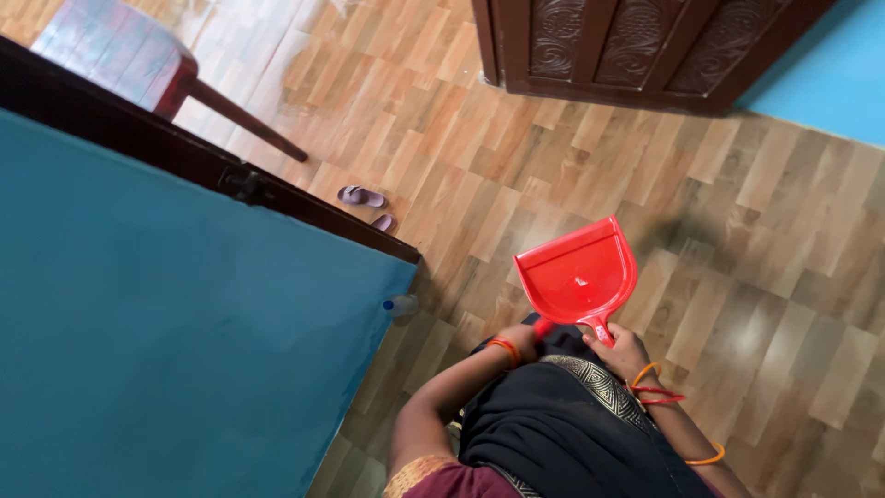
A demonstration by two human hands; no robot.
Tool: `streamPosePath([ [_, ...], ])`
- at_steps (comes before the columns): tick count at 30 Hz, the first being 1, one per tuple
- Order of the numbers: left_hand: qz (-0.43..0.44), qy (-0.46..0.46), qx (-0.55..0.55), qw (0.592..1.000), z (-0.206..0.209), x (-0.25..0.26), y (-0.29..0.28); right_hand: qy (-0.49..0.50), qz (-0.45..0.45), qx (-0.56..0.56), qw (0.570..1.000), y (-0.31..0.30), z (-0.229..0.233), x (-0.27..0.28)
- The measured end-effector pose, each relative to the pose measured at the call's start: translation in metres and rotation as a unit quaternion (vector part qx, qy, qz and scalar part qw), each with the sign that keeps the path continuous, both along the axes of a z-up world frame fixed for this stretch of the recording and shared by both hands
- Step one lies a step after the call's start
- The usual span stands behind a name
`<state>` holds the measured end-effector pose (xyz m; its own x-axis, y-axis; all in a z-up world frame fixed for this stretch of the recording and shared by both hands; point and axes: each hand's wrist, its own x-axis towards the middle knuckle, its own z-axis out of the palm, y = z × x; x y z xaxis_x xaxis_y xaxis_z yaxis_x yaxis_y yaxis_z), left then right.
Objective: The person sweeps the floor using a broom and a dustpan, navigating around a bed and through a doorway into another area with a table and chairs.
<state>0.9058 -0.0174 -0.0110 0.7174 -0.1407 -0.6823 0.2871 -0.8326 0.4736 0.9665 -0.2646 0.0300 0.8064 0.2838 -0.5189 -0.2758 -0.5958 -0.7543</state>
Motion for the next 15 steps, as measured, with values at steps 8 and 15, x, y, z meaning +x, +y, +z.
streamPosePath([
  [8, -0.133, 0.027, 0.005, 0.991, 0.004, 0.017, -0.061, -0.003, -0.001, 0.040, 0.999, -0.019, -0.023, 0.010],
  [15, 0.118, 0.094, 0.061, 0.987, 0.018, -0.002, 0.004, 0.022, -0.016, 0.052, 0.998, -0.049, -0.014, 0.026],
])
